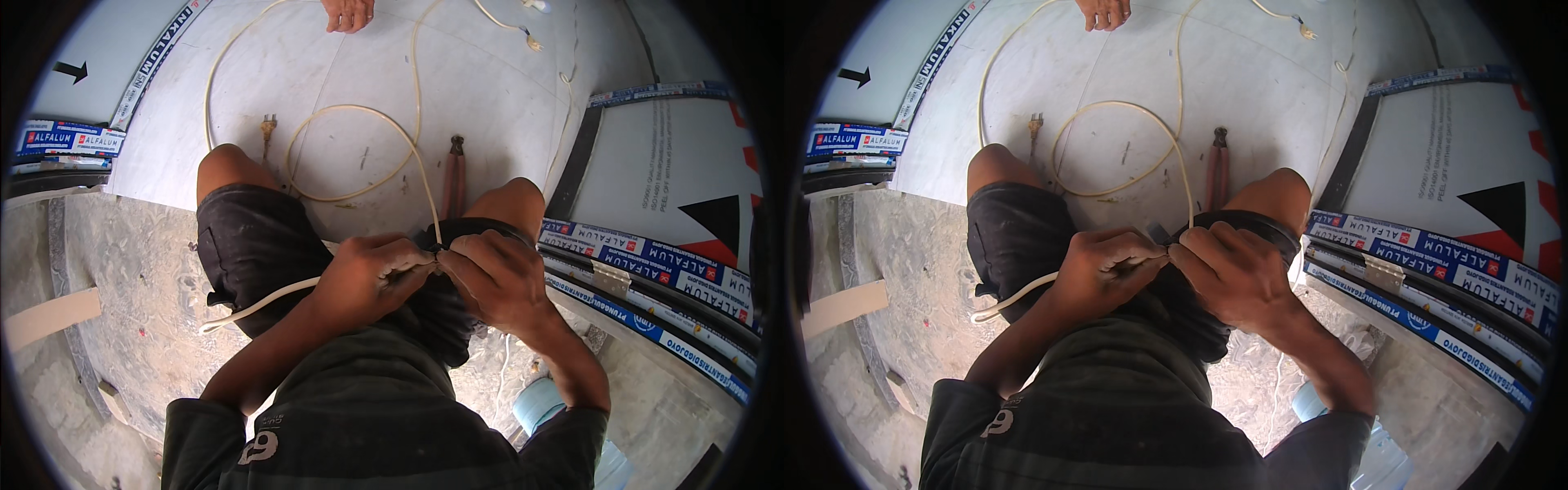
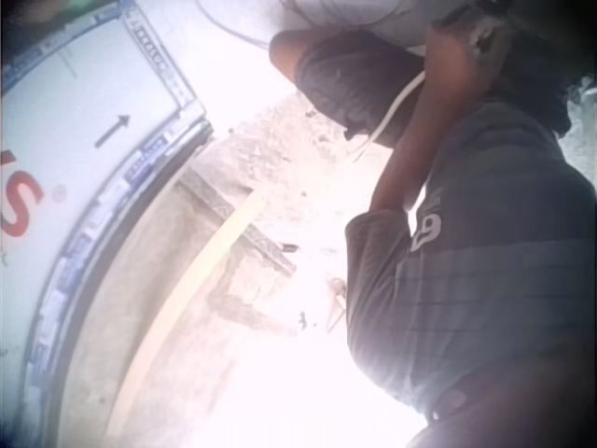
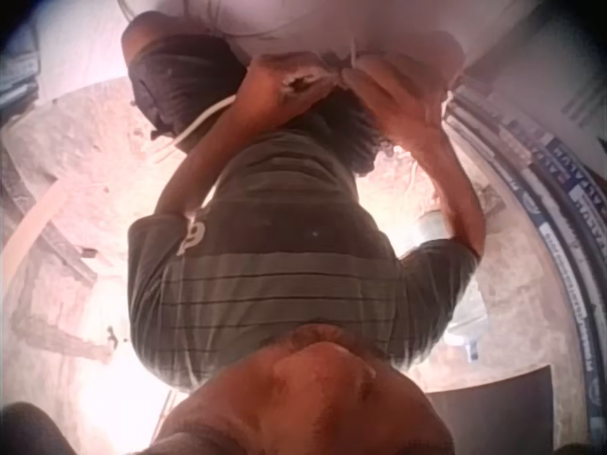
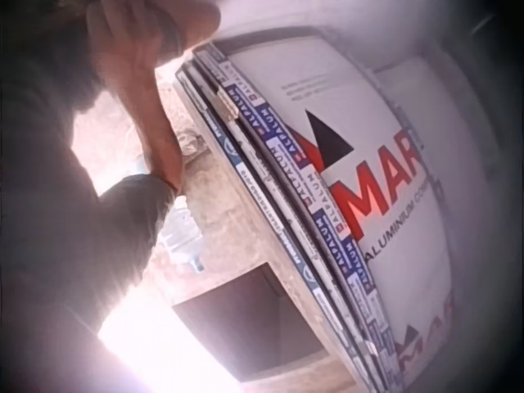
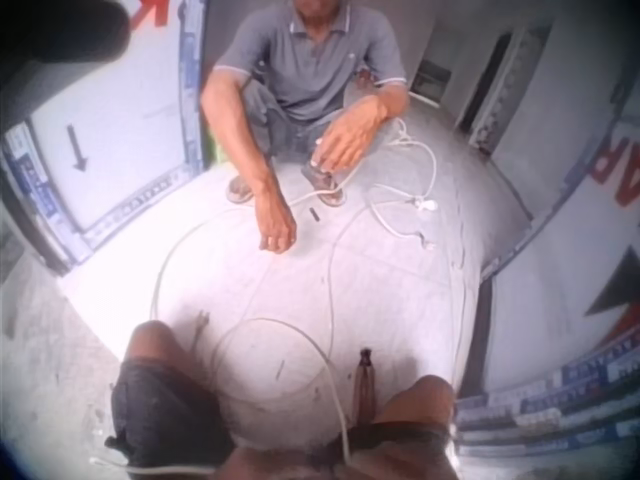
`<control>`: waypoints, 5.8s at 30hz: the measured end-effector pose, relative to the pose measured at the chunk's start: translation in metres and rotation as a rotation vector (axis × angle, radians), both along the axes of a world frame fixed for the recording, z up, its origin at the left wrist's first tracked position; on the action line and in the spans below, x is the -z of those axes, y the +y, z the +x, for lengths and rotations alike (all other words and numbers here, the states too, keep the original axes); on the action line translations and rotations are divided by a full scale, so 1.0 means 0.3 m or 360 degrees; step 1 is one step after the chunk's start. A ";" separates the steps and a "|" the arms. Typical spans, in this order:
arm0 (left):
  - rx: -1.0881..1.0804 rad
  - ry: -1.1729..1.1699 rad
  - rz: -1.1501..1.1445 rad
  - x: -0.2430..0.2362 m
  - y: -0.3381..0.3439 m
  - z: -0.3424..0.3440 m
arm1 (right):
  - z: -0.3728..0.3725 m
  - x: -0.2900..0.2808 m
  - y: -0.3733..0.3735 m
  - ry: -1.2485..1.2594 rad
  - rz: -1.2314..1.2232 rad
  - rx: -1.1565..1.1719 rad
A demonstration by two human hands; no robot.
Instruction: The person wraps black electrical tape around a wire connection by hand while holding a wire and a roll of tape.
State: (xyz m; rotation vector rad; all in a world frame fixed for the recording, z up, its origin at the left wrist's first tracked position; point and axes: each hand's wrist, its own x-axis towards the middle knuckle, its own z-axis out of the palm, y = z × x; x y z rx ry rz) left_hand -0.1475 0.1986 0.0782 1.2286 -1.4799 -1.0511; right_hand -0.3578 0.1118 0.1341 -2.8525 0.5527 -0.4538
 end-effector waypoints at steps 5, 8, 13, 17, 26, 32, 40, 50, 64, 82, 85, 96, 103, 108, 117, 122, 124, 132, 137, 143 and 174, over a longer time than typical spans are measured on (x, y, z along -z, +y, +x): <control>-0.0138 -0.0048 -0.0060 0.009 0.007 -0.012 | 0.032 0.026 0.066 -0.0217 0.0245 0.0401; -0.0122 -0.0112 -0.0091 0.028 0.022 -0.003 | 0.028 0.047 0.091 -0.0420 0.0839 0.0643; -0.0169 0.0170 -0.0021 0.020 0.021 -0.016 | 0.019 0.101 0.144 -0.0823 0.1540 0.0931; -0.0125 0.0170 0.0084 0.002 0.014 -0.003 | 0.046 0.135 0.159 -0.0971 0.1245 0.0855; -0.0152 0.0626 0.0408 -0.004 0.023 -0.014 | 0.130 0.174 0.213 -0.1052 0.0512 0.0949; -0.0185 0.0633 0.0306 0.007 0.037 -0.036 | 0.124 0.112 0.202 -0.0881 0.0377 0.0940; -0.0336 0.0760 0.0108 0.023 0.023 -0.072 | 0.119 0.053 0.183 -0.0742 0.0801 0.1003; -0.0429 0.1050 0.0431 0.010 0.033 -0.085 | 0.135 0.084 0.199 -0.1085 0.1364 0.1134; 0.0266 0.0996 0.1631 0.005 0.001 0.035 | 0.127 0.156 0.234 -0.1105 0.1458 0.1245; 0.0583 0.1334 0.2079 0.116 -0.098 -0.377 | -0.239 0.156 0.383 -0.1088 0.1816 0.2153; 0.0549 0.1301 0.1989 0.105 -0.074 -0.436 | -0.290 0.163 0.404 -0.1112 0.1868 0.2228; 0.0358 0.1530 0.2121 0.126 -0.042 -0.507 | -0.336 0.155 0.434 -0.1511 0.2237 0.2381; 0.0374 0.1437 0.2138 0.131 -0.049 -0.506 | -0.358 0.124 0.440 -0.1310 0.2170 0.2217; 0.0440 0.1576 0.2163 0.141 -0.052 -0.498 | -0.425 0.154 0.428 -0.0619 0.0886 0.1863; 0.0469 0.1600 0.2201 0.142 -0.064 -0.492 | -0.532 0.139 0.289 0.0050 -0.0296 0.0677; 0.0474 0.1649 0.2166 0.141 -0.059 -0.488 | -0.531 0.128 0.276 0.0148 -0.0280 0.0561; 0.0463 0.1619 0.2158 0.142 -0.056 -0.493 | -0.528 0.121 0.276 0.0171 -0.0184 0.0591; 0.0451 0.1476 0.2099 0.135 -0.037 -0.501 | -0.495 0.039 0.247 0.0109 0.0637 0.0905; 0.0534 0.1393 0.2068 0.139 -0.025 -0.497 | -0.513 0.077 0.232 0.0033 0.2042 0.1451; 0.0389 0.1375 0.2130 0.126 -0.043 -0.491 | -0.523 0.091 0.264 -0.0398 0.2554 0.1731; 0.0387 0.1465 0.2109 0.135 -0.009 -0.487 | -0.481 0.107 0.292 0.0190 0.0682 0.0875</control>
